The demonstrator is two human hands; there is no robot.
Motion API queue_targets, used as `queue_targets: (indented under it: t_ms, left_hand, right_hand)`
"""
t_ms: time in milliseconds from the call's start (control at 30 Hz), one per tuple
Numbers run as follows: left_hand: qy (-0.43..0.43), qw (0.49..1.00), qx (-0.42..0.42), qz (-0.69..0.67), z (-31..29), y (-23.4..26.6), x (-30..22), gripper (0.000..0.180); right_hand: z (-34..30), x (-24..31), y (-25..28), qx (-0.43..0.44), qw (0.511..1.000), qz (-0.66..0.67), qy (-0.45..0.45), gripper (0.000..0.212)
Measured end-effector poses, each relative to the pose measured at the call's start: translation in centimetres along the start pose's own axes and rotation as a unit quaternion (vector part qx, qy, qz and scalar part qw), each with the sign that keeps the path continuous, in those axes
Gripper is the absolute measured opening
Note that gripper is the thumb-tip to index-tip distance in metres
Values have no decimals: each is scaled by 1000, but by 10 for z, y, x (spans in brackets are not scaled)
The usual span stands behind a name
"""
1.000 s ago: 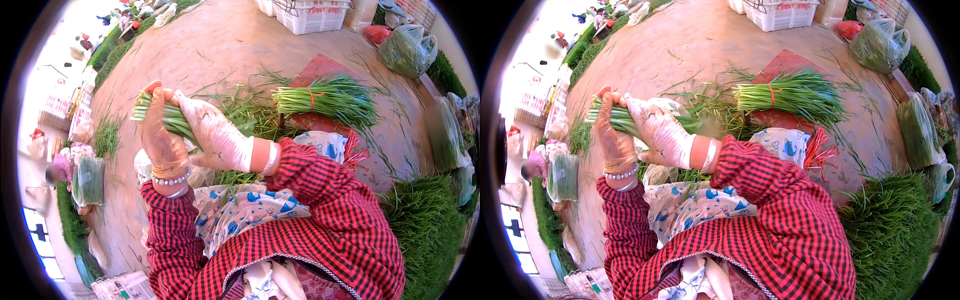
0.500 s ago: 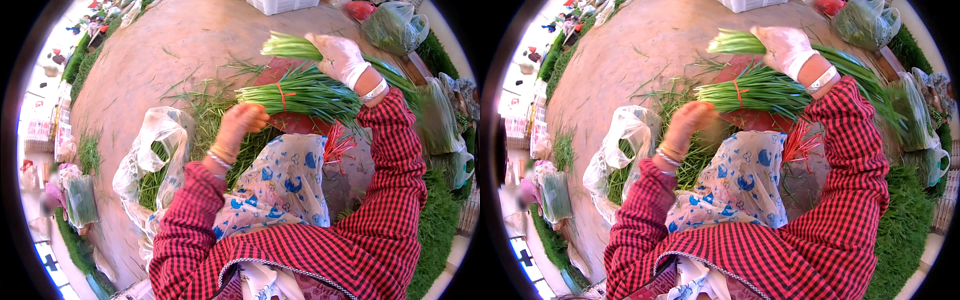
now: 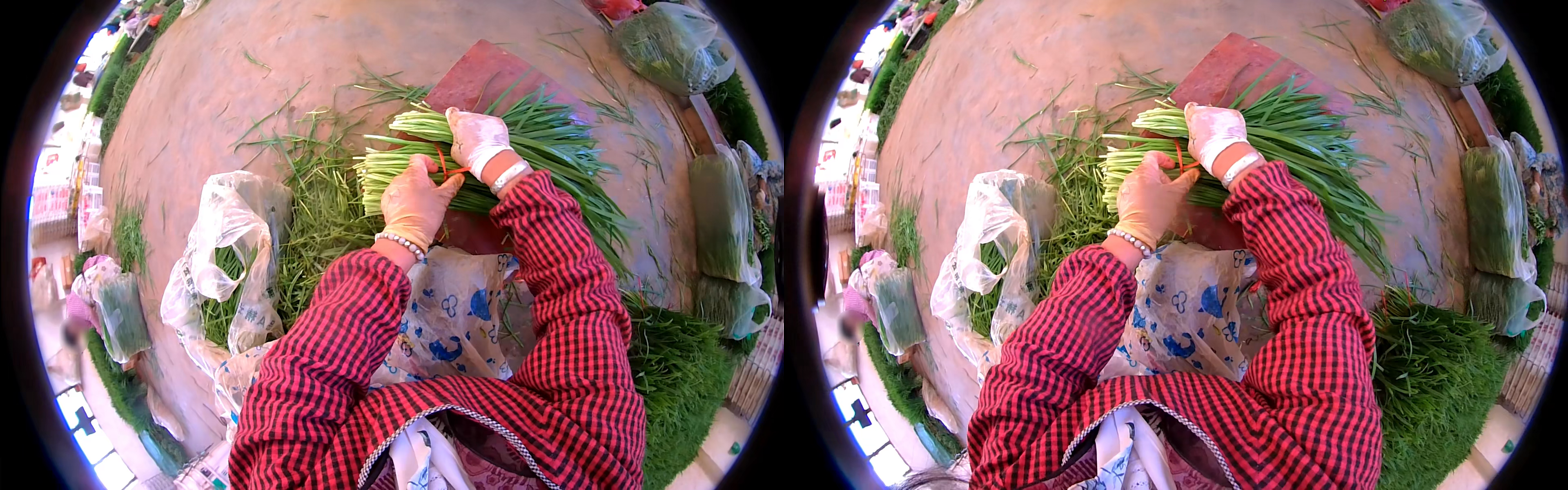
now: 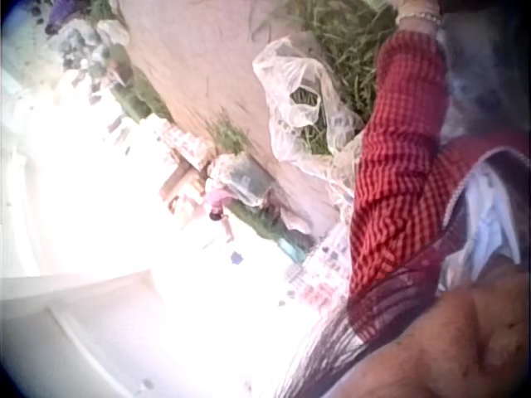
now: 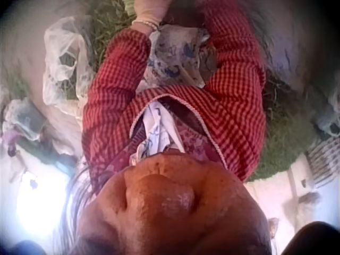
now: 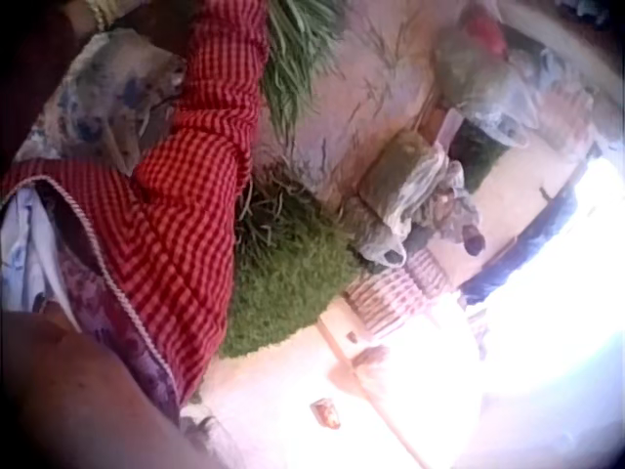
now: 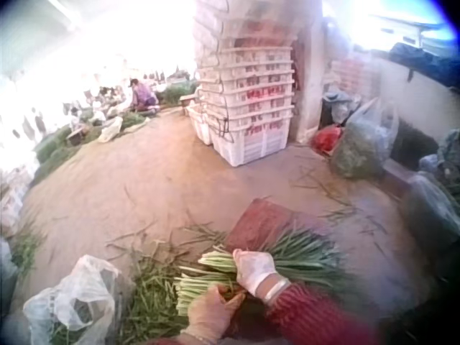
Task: The person gathers bunches of chives by hand, ties them together using red strings, and places the completed bundles into large plastic bags on the floor.
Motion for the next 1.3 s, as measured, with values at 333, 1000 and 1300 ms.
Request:
queue_targets:
  t_ms: [333, 1000, 1300]
  left_hand:
    - [-21, 945, 104, -311, 3, -3, 17, 15]
    - [-11, 866, 131, -482, -3, -1, 24, 11]
    - [1, 901, 182, -394, 0, 9, 22, 12]
  right_hand:
    - [-29, -6, 14, -30, 999, 23, 6, 22]
    - [-54, 0, 25, 69, 911, 377, 152, 44]
    - [-59, 3, 18, -11, 944, 308, 115, 40]
Point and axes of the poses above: each hand's wrist, its own z-axis towards the middle knuckle, its own y-axis out of the back of the hand, x = y × z, the point moved 3 cm from there along z, towards the middle knuckle, and after that the axes turned 5 degrees about x, right-handed, at the moved point
